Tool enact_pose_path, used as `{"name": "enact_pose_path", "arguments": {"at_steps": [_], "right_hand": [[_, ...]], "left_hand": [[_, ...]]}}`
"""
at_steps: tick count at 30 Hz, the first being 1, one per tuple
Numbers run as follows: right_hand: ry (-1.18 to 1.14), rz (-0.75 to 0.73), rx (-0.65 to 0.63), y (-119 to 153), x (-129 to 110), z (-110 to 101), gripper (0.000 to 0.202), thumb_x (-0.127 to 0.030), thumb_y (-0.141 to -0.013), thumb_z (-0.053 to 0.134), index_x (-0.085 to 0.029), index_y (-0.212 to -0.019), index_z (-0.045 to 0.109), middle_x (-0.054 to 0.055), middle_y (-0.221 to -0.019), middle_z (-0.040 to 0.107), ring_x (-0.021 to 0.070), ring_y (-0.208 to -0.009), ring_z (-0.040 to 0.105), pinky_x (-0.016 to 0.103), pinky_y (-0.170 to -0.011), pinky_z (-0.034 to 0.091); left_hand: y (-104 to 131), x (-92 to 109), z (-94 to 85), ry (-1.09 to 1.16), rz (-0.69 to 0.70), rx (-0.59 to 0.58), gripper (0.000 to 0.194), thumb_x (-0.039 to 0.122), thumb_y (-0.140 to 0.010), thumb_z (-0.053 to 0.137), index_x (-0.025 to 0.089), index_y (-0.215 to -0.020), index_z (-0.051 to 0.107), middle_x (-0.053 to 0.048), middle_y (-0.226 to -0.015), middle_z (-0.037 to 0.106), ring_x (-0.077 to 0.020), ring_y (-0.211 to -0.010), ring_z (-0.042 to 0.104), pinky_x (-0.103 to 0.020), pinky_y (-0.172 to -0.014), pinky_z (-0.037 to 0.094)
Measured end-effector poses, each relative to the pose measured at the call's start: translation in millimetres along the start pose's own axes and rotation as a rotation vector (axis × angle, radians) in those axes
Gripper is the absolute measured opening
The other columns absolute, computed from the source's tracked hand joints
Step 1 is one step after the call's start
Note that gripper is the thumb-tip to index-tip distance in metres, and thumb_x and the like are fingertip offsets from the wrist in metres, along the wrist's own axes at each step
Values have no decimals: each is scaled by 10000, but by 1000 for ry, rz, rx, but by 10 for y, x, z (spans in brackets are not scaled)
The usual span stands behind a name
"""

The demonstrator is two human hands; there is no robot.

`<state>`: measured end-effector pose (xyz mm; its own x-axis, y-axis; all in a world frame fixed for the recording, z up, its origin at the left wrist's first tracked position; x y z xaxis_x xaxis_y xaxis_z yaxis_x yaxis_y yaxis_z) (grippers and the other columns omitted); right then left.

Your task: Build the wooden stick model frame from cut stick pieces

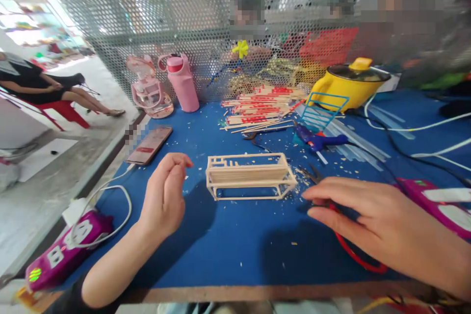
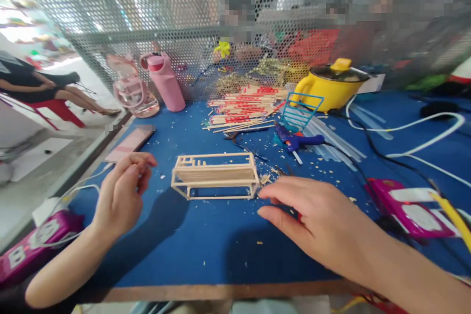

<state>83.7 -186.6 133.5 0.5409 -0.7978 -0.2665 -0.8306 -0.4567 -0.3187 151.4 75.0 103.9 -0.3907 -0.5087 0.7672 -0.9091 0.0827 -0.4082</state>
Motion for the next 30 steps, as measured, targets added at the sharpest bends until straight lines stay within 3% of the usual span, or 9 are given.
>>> {"name": "enact_pose_path", "arguments": {"at_steps": [4, 8, 11, 15, 21, 25, 27, 28, 30], "right_hand": [[-91, -64, 87, -316, -221, -87, 88, -229, -875, 559, -213, -898, 642, 9, -833, 685, 130, -763, 641, 226, -703, 480], [-449, -9, -52, -364, -488, 56, 80, -276, -845, 616, -229, -908, 631, -38, -756, 671, 79, -644, 613, 157, -599, 468], [-620, 78, -176, -330, -556, 240, 99, -273, -847, 613, -217, -766, 617, -66, -631, 631, 59, -546, 564, 144, -515, 428], [-665, 102, -221, -358, -520, 338, 74, -231, -840, 608, -227, -770, 632, -73, -647, 642, 60, -552, 562, 157, -512, 406], [-570, -16, -316, -466, -585, 262, 162, -161, -839, 596, -226, -696, 637, -73, -659, 670, 73, -599, 613, 171, -567, 440], [-427, 1, -269, -628, -389, 199, 133, -149, -812, 626, -244, -731, 670, -79, -695, 676, 78, -617, 613, 184, -583, 435], [-348, 65, -132, -751, -212, 131, 97, -180, -806, 631, -231, -735, 673, -57, -705, 665, 88, -615, 596, 197, -565, 417], [-319, 90, -85, -808, -143, 127, 96, -188, -804, 628, -224, -726, 672, -47, -706, 658, 93, -617, 587, 202, -564, 409], [-277, 119, -38, -914, -53, 178, 97, -176, -786, 631, -217, -708, 672, -39, -709, 648, 97, -633, 576, 205, -580, 399]], "left_hand": [[46, 489, 37, -154, 309, -11, 172, 160, -902, 437, 189, -949, 600, -11, -731, 587, -108, -610, 527, -221, -584, 449], [337, 945, 367, -47, 625, -360, 639, 98, -860, 517, 240, -1429, 261, 3, -806, 658, -113, -691, 613, -202, -650, 480], [543, 1057, 530, 37, 695, -586, 740, 176, -877, 517, 230, -1477, 86, -14, -798, 671, -140, -631, 607, -239, -590, 475], [589, 990, 643, 23, 583, -739, 432, 220, -912, 441, 320, -1332, 450, -23, -747, 678, -169, -607, 604, -271, -569, 457], [518, 847, 765, 33, 373, -906, 501, 238, -858, 549, 385, -1332, 482, -56, -819, 710, -233, -710, 627, -329, -674, 452], [-46, 610, 572, 235, 150, -583, 713, 348, -639, 784, 300, -1303, 530, -67, -1012, 698, -265, -907, 628, -345, -868, 453], [-380, 324, 432, 299, -16, -328, 590, 380, -777, 649, 237, -1326, 488, -85, -1155, 652, -254, -1080, 572, -354, -973, 390], [-489, 164, 441, 318, -114, -282, 491, 400, -843, 550, 212, -1296, 508, -85, -1142, 659, -243, -1118, 555, -356, -988, 375], [-554, -101, 670, 407, -331, -422, 448, 415, -877, 464, 154, -1233, 539, -96, -986, 710, -243, -1029, 609, -364, -920, 424]]}}
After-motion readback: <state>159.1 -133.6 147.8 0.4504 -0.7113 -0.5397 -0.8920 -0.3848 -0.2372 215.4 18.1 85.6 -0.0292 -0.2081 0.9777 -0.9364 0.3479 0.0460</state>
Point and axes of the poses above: each hand's wrist, its own y-axis away from the middle knuckle, its own z-axis out of the palm, x = y × z, the point moved 9 cm from there along -y, towards the middle knuckle
